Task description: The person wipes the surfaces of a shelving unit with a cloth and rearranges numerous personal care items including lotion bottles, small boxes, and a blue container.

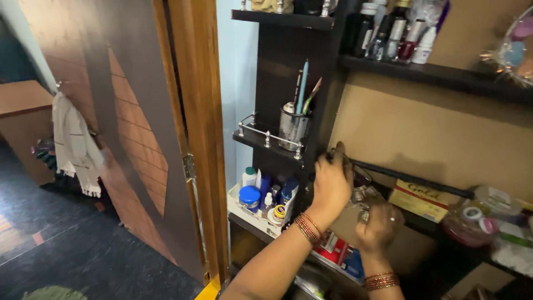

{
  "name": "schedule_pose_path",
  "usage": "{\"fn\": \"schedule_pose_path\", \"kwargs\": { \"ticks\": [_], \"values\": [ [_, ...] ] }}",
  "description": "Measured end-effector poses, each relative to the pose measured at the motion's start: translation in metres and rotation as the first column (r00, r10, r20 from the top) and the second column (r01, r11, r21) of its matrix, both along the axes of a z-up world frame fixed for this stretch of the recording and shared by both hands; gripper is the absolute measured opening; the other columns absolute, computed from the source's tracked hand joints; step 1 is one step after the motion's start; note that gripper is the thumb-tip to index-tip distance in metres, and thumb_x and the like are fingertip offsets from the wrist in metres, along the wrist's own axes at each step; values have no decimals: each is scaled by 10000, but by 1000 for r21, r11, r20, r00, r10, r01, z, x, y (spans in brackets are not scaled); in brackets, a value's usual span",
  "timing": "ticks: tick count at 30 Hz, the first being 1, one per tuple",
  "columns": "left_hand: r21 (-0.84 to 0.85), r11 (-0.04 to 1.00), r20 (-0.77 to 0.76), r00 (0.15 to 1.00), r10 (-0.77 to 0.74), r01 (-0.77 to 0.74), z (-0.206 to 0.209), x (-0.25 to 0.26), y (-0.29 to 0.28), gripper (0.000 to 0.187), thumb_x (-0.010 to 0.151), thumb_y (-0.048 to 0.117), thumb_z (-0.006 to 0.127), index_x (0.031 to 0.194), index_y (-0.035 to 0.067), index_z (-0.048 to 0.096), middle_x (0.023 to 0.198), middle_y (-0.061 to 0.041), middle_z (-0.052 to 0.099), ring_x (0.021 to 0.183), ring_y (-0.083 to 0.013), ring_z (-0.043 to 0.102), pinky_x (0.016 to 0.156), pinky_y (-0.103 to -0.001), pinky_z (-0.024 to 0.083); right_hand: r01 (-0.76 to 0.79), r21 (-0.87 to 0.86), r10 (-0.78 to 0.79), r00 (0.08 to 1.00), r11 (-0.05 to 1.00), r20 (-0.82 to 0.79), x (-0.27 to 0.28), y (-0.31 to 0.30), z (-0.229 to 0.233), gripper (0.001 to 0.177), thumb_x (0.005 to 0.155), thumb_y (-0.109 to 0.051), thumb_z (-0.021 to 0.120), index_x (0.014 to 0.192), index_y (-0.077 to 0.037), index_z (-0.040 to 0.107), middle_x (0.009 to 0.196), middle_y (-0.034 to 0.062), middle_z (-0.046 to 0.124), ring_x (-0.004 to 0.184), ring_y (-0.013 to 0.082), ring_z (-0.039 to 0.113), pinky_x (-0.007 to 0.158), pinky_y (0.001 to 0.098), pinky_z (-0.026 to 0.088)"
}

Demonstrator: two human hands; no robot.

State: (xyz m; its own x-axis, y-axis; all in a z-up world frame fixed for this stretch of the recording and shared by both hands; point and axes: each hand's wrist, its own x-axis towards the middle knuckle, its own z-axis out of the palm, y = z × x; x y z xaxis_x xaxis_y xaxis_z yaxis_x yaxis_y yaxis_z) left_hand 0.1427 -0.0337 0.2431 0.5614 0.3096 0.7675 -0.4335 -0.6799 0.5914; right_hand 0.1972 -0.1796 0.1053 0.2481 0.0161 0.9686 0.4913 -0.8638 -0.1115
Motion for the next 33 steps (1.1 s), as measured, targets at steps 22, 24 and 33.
{"fn": "schedule_pose_path", "kwargs": {
  "ticks": [22,24,33],
  "values": [
    [-144,986,221,974,-47,80,-8,78,-17,232,839,-78,628,1066,-52,585,1041,-294,609,960,-487,614,841,-522,525,-94,-14,95,989,995,117,-23,10,24,224,759,-147,577,952,-54,641,1046,108,669,1009,335,613,972,496,449],
    [-184,973,268,960,-87,139,2,73,-17,209,844,-63,675,1031,-35,586,984,-252,637,908,-436,653,814,-480,545,-149,-6,148,982,989,119,-26,10,28,171,841,-112,559,981,-64,646,1103,74,698,1043,302,634,985,482,450],
    [-436,762,306,875,-375,479,30,10,-17,376,780,-80,760,1114,-14,600,1037,-112,707,875,-183,732,744,-287,605,-107,3,107,992,994,66,-33,13,28,342,741,-109,595,1069,-89,688,1154,83,698,1104,305,614,1036,490,417]
  ]
}}
